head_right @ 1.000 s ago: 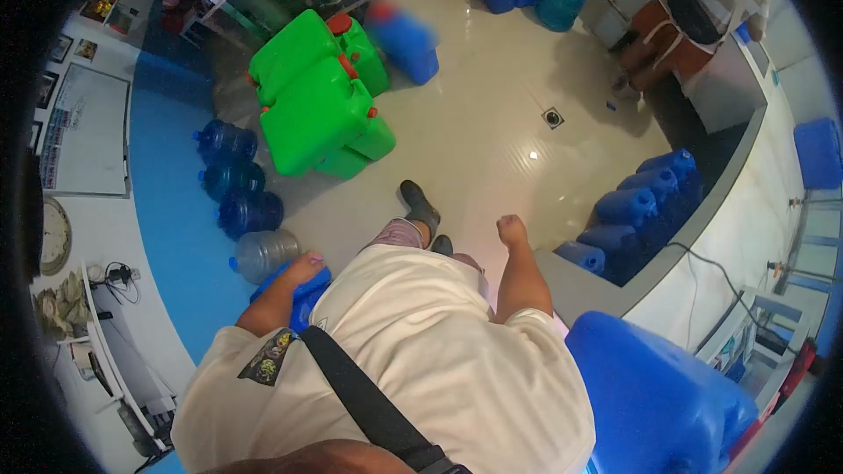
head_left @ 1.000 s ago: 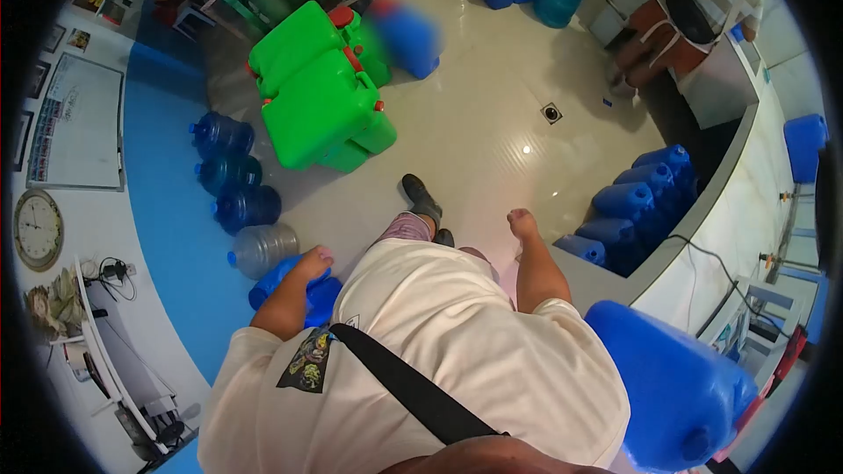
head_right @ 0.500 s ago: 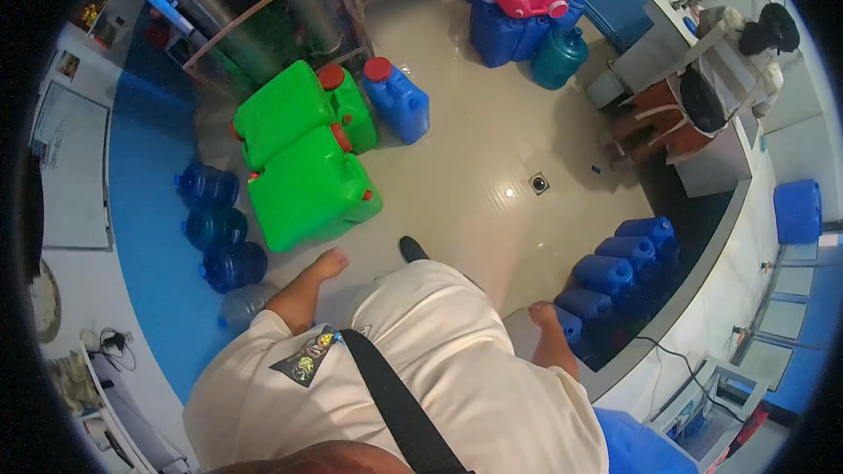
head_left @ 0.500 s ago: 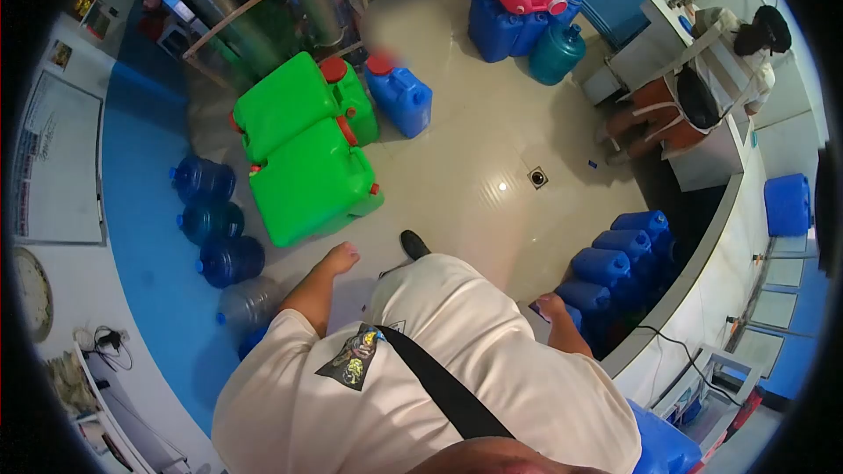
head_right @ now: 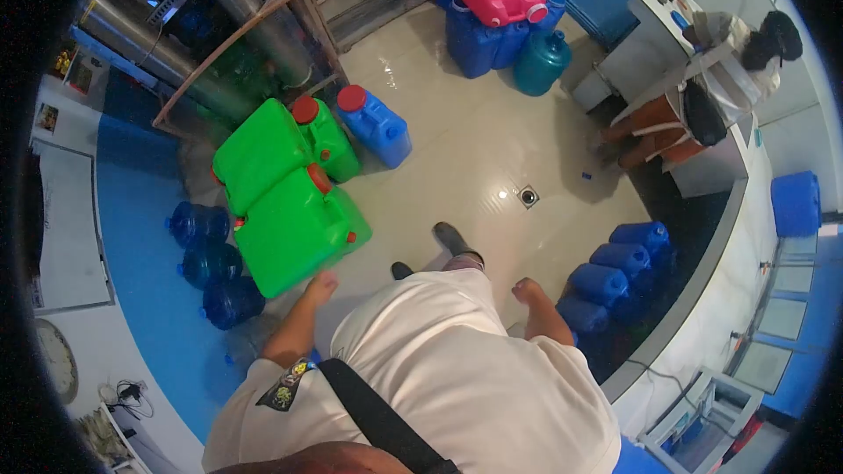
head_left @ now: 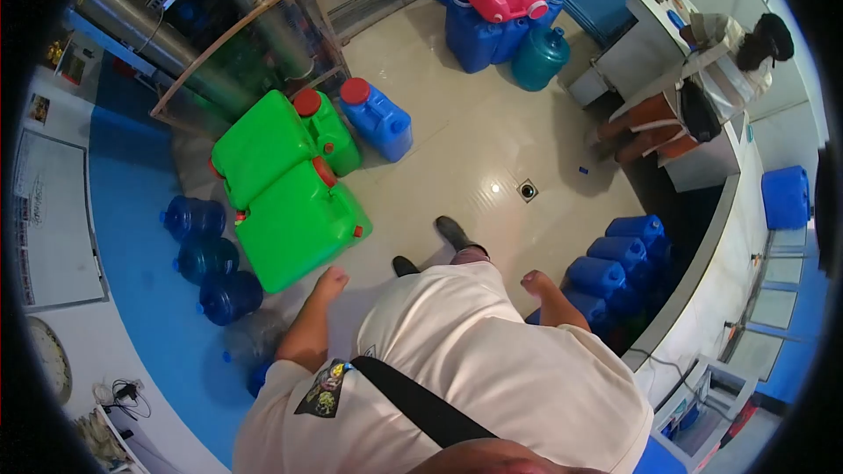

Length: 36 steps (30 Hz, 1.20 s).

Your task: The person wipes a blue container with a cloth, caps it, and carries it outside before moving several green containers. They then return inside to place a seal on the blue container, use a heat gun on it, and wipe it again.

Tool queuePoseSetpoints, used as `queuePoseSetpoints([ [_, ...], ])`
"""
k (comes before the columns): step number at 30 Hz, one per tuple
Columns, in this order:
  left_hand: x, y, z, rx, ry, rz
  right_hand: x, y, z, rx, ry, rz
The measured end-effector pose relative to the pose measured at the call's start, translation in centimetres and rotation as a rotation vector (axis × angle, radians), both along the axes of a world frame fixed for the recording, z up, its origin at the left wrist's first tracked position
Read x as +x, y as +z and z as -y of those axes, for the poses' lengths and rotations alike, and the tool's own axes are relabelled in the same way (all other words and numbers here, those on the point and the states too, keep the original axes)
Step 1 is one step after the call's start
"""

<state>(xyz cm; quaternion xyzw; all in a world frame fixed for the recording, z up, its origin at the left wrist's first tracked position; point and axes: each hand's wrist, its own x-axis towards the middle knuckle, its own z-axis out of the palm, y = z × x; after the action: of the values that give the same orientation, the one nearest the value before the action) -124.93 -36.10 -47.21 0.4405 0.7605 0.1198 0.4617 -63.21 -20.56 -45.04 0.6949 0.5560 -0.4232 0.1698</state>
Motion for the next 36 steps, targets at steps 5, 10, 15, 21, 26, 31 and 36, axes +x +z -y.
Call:
queuePoseSetpoints([
  [5,1.4,4.8,3.8,-0.474,0.070,0.052,-2.6,-2.2,-11.7,0.059,0.215,-0.027],
  [10,6.8,9.5,6.2,-0.338,0.458,-0.047,-6.7,-1.9,-21.9,0.207,0.314,-0.111],
  [15,9.0,9.9,3.8,-0.176,0.444,-0.125,-9.8,-0.7,-27.6,0.336,0.828,-0.261],
  [21,11.5,8.8,1.5,-0.063,0.638,0.028,-10.2,-3.4,-29.0,0.257,0.792,-0.290],
  [26,14.7,7.5,1.6,-0.104,0.668,0.066,-7.3,-10.4,-29.6,0.248,1.068,-0.233],
  [31,18.5,9.4,2.4,-0.129,0.719,0.122,-5.1,-15.4,-31.6,0.213,1.145,-0.186],
  [36,18.9,6.9,6.7,-0.158,0.580,0.022,-7.1,-6.6,-31.7,0.177,0.872,-0.197],
])
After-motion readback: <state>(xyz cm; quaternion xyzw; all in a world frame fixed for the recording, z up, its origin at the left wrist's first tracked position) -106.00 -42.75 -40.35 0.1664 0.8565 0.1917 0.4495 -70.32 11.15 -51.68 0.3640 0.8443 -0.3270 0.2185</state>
